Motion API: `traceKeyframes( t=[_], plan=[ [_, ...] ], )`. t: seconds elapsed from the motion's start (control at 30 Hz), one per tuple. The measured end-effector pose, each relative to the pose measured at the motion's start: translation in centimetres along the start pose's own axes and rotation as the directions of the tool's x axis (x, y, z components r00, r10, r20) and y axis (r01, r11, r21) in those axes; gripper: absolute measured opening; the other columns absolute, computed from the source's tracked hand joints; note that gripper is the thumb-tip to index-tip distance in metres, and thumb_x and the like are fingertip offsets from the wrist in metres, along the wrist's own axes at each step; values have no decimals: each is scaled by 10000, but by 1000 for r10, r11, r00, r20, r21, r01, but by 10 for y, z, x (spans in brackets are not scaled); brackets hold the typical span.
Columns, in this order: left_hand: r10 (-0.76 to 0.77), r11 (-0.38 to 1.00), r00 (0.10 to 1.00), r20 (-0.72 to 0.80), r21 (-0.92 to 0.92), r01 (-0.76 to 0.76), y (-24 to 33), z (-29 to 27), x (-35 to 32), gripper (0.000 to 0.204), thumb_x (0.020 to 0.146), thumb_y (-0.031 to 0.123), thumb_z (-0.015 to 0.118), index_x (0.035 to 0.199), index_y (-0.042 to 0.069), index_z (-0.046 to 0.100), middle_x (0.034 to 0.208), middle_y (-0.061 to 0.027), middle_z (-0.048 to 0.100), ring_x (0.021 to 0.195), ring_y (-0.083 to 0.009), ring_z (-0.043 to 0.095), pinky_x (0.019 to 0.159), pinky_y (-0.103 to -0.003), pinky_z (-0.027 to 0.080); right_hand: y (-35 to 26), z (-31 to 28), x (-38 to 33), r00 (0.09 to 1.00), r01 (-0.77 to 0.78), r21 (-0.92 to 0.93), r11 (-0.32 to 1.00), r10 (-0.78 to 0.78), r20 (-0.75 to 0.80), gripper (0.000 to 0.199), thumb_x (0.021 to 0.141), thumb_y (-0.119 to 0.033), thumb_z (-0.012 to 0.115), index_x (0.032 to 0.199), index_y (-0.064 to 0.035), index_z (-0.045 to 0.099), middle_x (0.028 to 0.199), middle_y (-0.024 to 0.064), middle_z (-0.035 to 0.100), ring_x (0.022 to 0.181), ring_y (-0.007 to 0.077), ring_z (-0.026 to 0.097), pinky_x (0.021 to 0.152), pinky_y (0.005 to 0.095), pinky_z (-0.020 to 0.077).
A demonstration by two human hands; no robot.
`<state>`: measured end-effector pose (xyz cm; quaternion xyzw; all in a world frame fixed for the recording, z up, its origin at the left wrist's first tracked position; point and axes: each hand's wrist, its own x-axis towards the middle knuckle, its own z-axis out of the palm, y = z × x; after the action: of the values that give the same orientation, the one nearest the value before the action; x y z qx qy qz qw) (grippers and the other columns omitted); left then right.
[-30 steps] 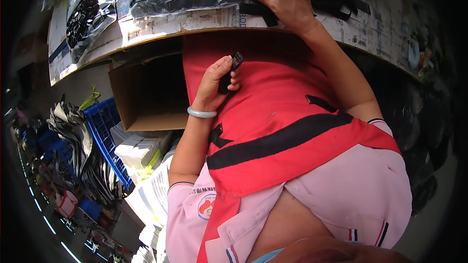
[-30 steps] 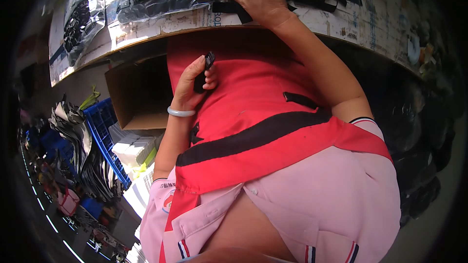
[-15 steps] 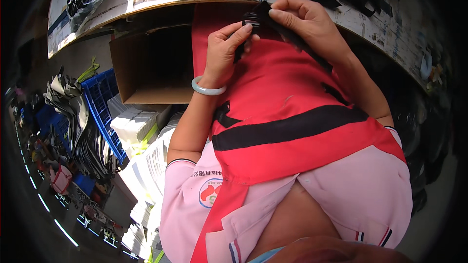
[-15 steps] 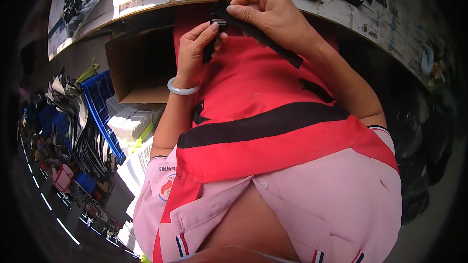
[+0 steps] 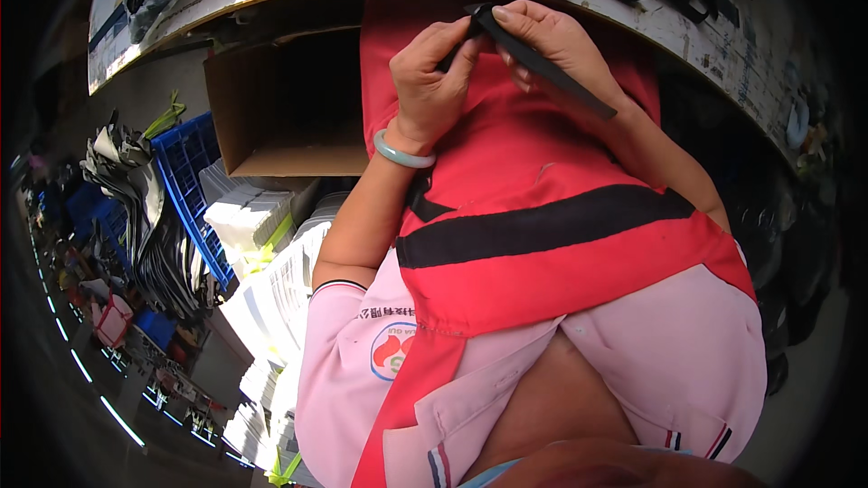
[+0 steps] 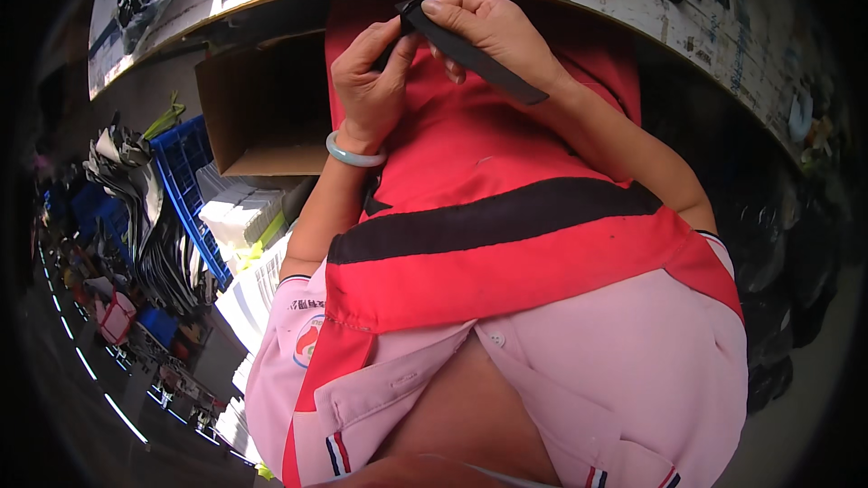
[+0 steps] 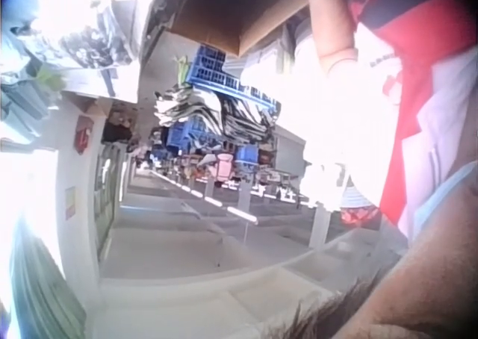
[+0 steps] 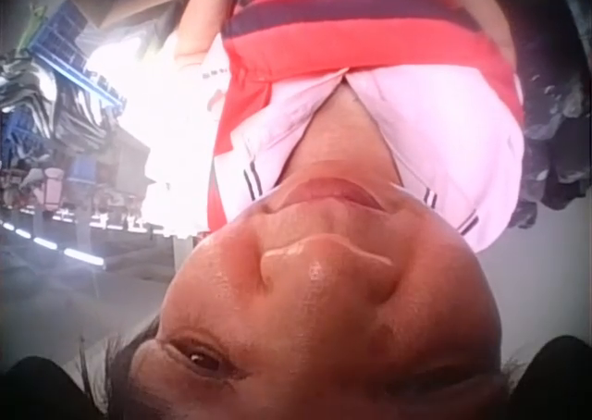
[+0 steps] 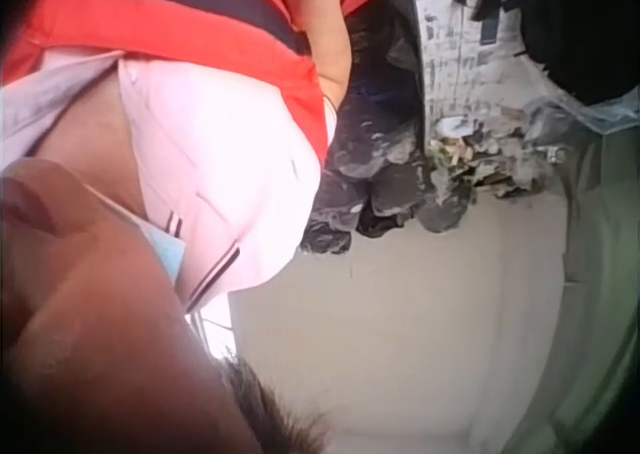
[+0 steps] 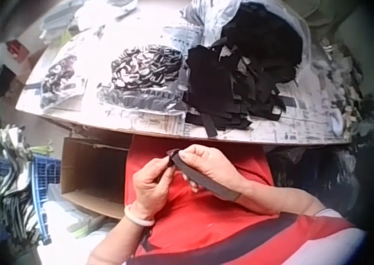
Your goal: Threading plastic buckles onto black webbing straps to assemble finished straps.
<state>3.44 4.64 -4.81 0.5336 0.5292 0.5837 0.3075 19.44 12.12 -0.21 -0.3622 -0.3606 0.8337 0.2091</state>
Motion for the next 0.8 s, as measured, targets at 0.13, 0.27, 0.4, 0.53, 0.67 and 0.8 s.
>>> traceKeyframes(
  t=[0.13,0.27,0.4,0.53,0.67,0.8],
  plan=[
    [32,989,986,162,140,-55,-4,-13,3,222,831,-77,654,1052,-58,665,877,-109,676,784,-146,639,685,-234,501,5,-9,7,999,11,-112,994,-15,-39,270,958,-296,592,1015,-32,606,769,25,628,594,82,583,548,220,490],
    [-335,892,930,150,-267,365,-3,-12,-4,224,847,-42,663,1070,-24,669,870,-99,678,683,-126,611,612,-217,484,3,-17,8,991,-62,-72,995,70,117,258,950,-281,609,1050,-43,607,841,14,639,714,60,596,648,188,486],
    [-662,383,640,390,-557,737,-7,-21,1,188,866,121,708,1005,-5,699,769,-22,644,585,-61,553,488,-185,410,13,-21,7,999,21,-149,989,-14,47,163,921,-174,650,1047,-71,648,930,-2,625,815,41,565,718,197,456],
    [-679,498,695,239,-546,674,5,-5,5,212,874,154,706,996,-19,697,726,-23,640,570,-66,554,464,-189,395,15,-9,5,832,528,-403,747,-550,72,109,885,-60,670,994,-62,675,988,-9,605,778,43,532,655,184,435],
    [-639,653,766,61,-484,583,7,-3,3,220,879,155,706,1010,-21,697,724,-21,646,559,-62,553,456,-188,389,-13,7,-10,853,474,-410,779,-522,-7,119,934,-97,619,1032,-48,665,711,-29,591,613,21,520,546,157,407],
    [-526,780,850,15,-389,490,3,-1,-2,193,882,126,703,1008,-20,702,721,-9,646,597,-41,549,509,-164,396,-14,-6,-12,987,106,-627,772,-159,-29,182,912,-196,661,916,-14,661,707,-27,594,605,24,505,535,177,394]
  ],
)
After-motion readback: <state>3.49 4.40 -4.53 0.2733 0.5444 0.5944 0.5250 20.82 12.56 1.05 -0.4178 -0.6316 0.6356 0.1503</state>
